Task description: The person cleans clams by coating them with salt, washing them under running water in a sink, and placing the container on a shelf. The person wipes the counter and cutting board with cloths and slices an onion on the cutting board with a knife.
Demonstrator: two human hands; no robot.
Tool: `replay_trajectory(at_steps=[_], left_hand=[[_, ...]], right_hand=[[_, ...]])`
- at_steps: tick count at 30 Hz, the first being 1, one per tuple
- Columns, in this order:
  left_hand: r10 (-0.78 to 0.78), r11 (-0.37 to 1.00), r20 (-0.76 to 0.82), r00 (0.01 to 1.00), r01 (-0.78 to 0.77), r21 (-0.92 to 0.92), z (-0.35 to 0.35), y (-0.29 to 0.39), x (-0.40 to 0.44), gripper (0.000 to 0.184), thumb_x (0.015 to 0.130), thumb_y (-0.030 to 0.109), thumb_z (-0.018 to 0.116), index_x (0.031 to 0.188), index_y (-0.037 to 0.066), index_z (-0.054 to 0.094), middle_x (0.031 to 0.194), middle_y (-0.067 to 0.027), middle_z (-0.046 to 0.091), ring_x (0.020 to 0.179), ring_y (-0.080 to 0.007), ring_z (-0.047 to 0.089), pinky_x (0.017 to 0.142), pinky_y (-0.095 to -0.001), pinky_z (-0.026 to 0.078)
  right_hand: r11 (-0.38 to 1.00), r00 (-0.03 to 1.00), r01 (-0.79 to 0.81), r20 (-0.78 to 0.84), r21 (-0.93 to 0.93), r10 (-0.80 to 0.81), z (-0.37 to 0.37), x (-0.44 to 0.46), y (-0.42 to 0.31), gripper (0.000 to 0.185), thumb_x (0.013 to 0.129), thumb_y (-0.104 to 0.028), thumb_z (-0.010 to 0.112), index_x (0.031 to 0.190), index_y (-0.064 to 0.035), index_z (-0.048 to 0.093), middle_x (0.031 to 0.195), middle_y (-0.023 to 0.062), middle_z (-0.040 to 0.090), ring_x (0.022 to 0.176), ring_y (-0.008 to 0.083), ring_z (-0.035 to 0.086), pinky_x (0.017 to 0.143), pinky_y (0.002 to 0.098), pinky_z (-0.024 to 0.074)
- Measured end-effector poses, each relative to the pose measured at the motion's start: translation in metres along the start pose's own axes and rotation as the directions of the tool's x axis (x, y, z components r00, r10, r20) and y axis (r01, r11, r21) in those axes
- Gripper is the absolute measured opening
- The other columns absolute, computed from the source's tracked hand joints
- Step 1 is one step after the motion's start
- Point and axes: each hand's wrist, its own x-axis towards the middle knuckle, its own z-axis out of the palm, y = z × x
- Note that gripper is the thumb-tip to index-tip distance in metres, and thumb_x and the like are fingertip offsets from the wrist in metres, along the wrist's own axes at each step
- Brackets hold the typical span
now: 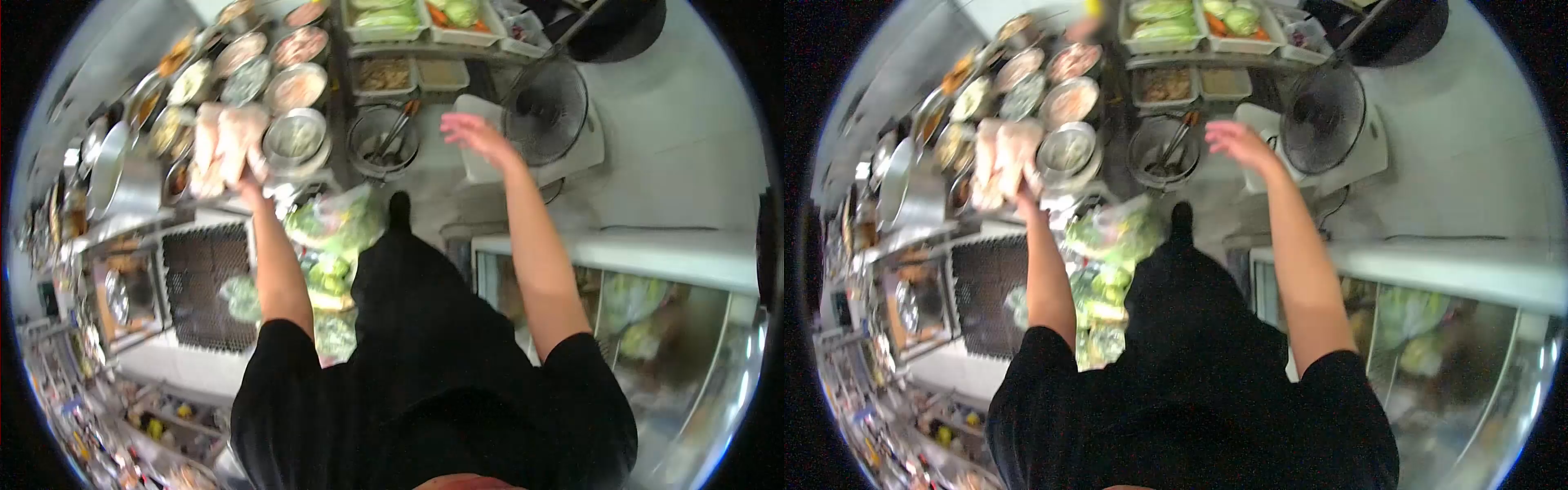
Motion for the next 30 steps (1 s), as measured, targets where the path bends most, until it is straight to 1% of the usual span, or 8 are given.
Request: replay_trajectory(at_steps=[6,9,11,14,15,19,24,30], left_hand=[[0.263,0.707,-0.194,0.945,-0.052,0.706,0.052,0.023,-0.006,0.038,0.098,0.026,0.058,0.123,-0.001,0.064,0.11,-0.0161,0.071,0.091,-0.0269,0.07,0.081,-0.036,0.059],[0.338,0.61,-0.279,0.899,0.017,0.792,0.023,-0.005,0.026,0.046,0.091,0.042,0.062,0.119,0.005,0.065,0.11,-0.0135,0.07,0.091,-0.028,0.069,0.081,-0.0372,0.059],[0.336,0.509,-0.302,0.892,0.097,0.855,-0.006,-0.024,0.051,0.053,0.085,0.052,0.065,0.116,0.009,0.065,0.11,-0.0118,0.07,0.091,-0.0288,0.069,0.081,-0.0379,0.059],[0.208,-0.217,-0.134,0.969,0.179,0.96,-0.036,-0.042,0.074,0.073,0.085,0.058,0.062,0.141,0.014,0.049,0.126,-0.012,0.063,0.097,-0.0291,0.066,0.084,-0.0363,0.056],[0.204,-0.234,-0.144,0.968,0.191,0.953,-0.034,-0.042,0.075,0.072,0.085,0.057,0.063,0.14,0.013,0.05,0.125,-0.0123,0.064,0.097,-0.0293,0.066,0.084,-0.0367,0.055],[0.17,0.088,-0.307,0.936,0.296,0.951,-0.031,-0.039,0.077,0.066,0.084,0.053,0.064,0.134,0.011,0.055,0.123,-0.0135,0.065,0.098,-0.03,0.066,0.085,-0.0383,0.054],[0.051,0.597,-0.436,0.899,0.322,0.735,-0.017,-0.03,0.072,0.06,0.084,0.048,0.065,0.127,0.007,0.06,0.12,-0.015,0.067,0.1,-0.031,0.066,0.086,-0.0402,0.053],[-0.238,0.955,-0.521,0.82,0.296,0.029,-0.016,-0.013,0.039,0.052,0.083,0.042,0.066,0.119,0.003,0.067,0.117,-0.0168,0.069,0.101,-0.0322,0.066,0.087,-0.0425,0.051]], right_hand=[[0.933,0.95,-0.275,-0.083,0.233,0.301,-0.033,0.031,0.072,0.037,0.103,-0.023,0.051,0.137,-0.0078,0.056,0.122,0.0042,0.067,0.098,0.0153,0.066,0.083,0.0316,0.0519],[0.766,0.768,-0.64,0.009,0.052,0.641,-0.027,0.029,0.137,0.033,0.102,-0.025,0.055,0.13,-0.0097,0.061,0.115,0.0032,0.067,0.092,0.0133,0.065,0.075,0.0298,0.0516],[0.783,0.775,-0.621,0.129,-0.029,0.619,-0.022,0.01,0.204,0.032,0.101,-0.031,0.057,0.126,-0.0113,0.062,0.105,-0.0009,0.065,0.084,0.0106,0.06,0.071,0.0291,0.0494],[0.72,0.693,-0.693,0.239,-0.04,0.68,-0.034,0.0,0.175,0.035,0.103,-0.029,0.054,0.132,-0.0095,0.06,0.103,0.0037,0.068,0.082,0.014,0.06,0.074,0.0322,0.051],[0.602,0.591,-0.797,0.282,0.057,0.756,-0.042,0.009,0.139,0.038,0.103,-0.028,0.054,0.134,-0.0081,0.059,0.107,0.0054,0.069,0.089,0.0154,0.062,0.079,0.0331,0.0517],[0.778,0.783,-0.621,0.115,0.098,0.611,-0.082,0.04,0.098,0.042,0.102,-0.026,0.056,0.139,-0.0064,0.054,0.119,0.0081,0.067,0.105,0.0182,0.062,0.091,0.0345,0.0502],[0.952,0.988,-0.107,0.073,-0.288,0.133,-0.18,0.104,-0.107,0.043,0.103,-0.029,0.055,0.139,-0.005,0.054,0.127,0.0086,0.065,0.115,0.0183,0.06,0.101,0.0351,0.0476],[0.801,0.775,0.493,-0.246,-0.339,-0.582,-0.339,0.154,-0.381,0.038,0.099,-0.03,0.062,0.124,-0.0012,0.064,0.102,0.0041,0.072,0.083,0.0118,0.066,0.08,0.029,0.0534]])
